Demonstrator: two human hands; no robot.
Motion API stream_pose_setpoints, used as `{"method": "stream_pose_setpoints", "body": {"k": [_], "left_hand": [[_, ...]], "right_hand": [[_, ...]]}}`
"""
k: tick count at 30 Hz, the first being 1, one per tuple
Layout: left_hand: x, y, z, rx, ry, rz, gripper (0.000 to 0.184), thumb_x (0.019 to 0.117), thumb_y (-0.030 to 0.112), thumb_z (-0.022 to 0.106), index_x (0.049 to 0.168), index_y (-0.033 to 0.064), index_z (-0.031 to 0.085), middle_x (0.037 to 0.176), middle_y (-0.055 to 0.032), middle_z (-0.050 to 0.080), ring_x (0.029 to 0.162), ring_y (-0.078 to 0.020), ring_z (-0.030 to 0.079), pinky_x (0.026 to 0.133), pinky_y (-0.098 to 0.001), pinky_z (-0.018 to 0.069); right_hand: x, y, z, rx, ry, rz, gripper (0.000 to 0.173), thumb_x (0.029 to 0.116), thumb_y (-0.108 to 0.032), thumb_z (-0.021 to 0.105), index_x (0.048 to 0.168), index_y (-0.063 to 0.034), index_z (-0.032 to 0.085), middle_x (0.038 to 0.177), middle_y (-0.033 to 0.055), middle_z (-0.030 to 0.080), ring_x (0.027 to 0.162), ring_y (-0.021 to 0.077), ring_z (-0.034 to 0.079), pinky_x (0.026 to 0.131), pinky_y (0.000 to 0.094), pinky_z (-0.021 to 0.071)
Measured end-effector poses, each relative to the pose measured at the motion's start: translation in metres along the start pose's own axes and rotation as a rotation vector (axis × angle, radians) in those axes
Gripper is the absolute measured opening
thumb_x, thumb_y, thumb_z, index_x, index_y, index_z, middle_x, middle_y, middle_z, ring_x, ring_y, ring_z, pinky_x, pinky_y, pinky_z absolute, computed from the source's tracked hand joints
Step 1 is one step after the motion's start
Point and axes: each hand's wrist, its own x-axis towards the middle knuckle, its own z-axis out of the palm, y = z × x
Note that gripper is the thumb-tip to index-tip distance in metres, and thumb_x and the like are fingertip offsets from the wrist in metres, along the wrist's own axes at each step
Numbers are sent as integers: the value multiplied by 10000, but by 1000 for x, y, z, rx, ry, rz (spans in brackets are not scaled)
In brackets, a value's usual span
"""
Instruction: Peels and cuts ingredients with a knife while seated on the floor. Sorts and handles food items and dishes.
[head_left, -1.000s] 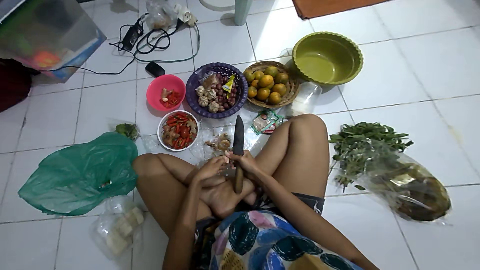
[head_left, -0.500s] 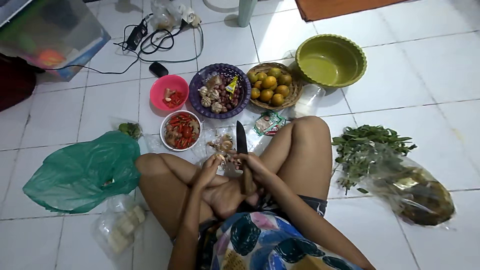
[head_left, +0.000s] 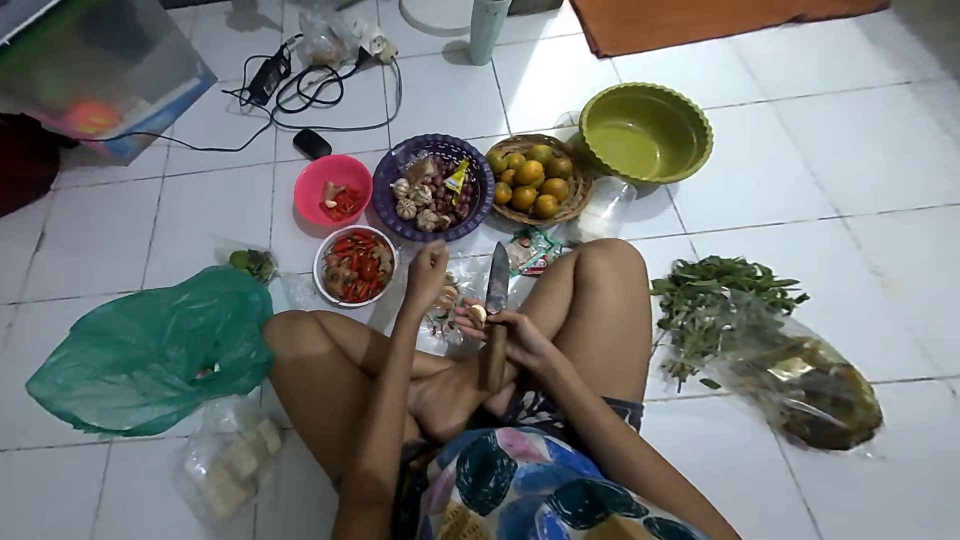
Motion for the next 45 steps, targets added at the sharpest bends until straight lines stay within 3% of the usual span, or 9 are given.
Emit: {"method": "stream_pose_setpoints", "body": {"k": [2, 5, 13, 18, 25, 31, 37, 41, 45], "left_hand": [[-13, -11, 5, -16, -88, -29, 327, 1096, 156, 432, 1263, -68, 602, 1126, -206, 633, 936, -219, 595, 855, -372, 486], [-38, -24, 8, -43, -160, -68, 300, 1079, 137, 471, 1192, -102, 613, 1056, -166, 641, 861, -121, 583, 801, -278, 480], [-71, -50, 24, -111, -23, -38, 289, 995, 134, 644, 1205, -64, 659, 1160, -185, 654, 929, -149, 629, 840, -282, 516], [-77, -64, 39, -207, 55, -13, 277, 1003, 126, 623, 1147, -109, 658, 1096, -195, 663, 925, -147, 641, 850, -279, 528], [-82, -75, 32, -278, 18, 10, 230, 1030, 108, 573, 1116, -103, 601, 946, -106, 637, 767, -52, 603, 740, -216, 522], [-89, -70, 30, -271, 169, 32, 201, 1000, 76, 613, 1058, -116, 593, 922, -126, 654, 725, -73, 630, 706, -227, 542], [-86, -68, 26, -797, 58, -165, 244, 1087, 77, 366, 1229, -63, 506, 867, -16, 592, 742, -73, 617, 736, -247, 550], [-85, -63, 18, -1003, 29, -342, 326, 1114, 166, 256, 1019, 44, 543, 859, -24, 616, 786, -125, 643, 788, -282, 558], [-84, -60, 15, -1102, 58, -435, 358, 1127, 238, 227, 1033, 43, 513, 879, -56, 612, 820, -170, 657, 828, -327, 564]], "right_hand": [[1, 0, 0, -3, -26, 2, 485, 1020, -9, 199, 1472, 38, 370, 1291, 181, 649, 1113, 229, 695, 975, 338, 559], [2, 2, 2, -24, -21, 2, 457, 1040, -34, 198, 1443, 36, 403, 1277, 167, 660, 1094, 228, 702, 956, 345, 571], [1, 6, 11, -307, 18, -47, 255, 1049, -2, 397, 1226, 7, 582, 966, 39, 701, 835, 132, 704, 737, 314, 616], [3, 9, 16, -329, 37, -94, 238, 1018, 52, 448, 1200, 49, 601, 1001, 62, 706, 862, 140, 714, 791, 320, 626], [2, 11, 23, -491, 61, -85, 191, 991, 45, 538, 1155, 41, 637, 952, 54, 727, 746, 122, 718, 656, 273, 618], [5, 18, 29, -501, 187, -141, 139, 976, 79, 556, 1079, 69, 650, 876, 65, 724, 687, 113, 712, 637, 257, 616], [7, 15, 26, -440, 208, -155, 287, 970, 78, 502, 1239, 67, 601, 903, 56, 692, 689, 111, 685, 609, 263, 599], [7, 12, 30, -453, 269, -147, 189, 993, 42, 501, 1098, 37, 658, 842, 39, 706, 645, 69, 652, 552, 210, 538], [8, 11, 31, -455, 296, -151, 75, 992, 2, 579, 966, -10, 648, 788, 7, 679, 581, 37, 595, 506, 178, 492]]}}
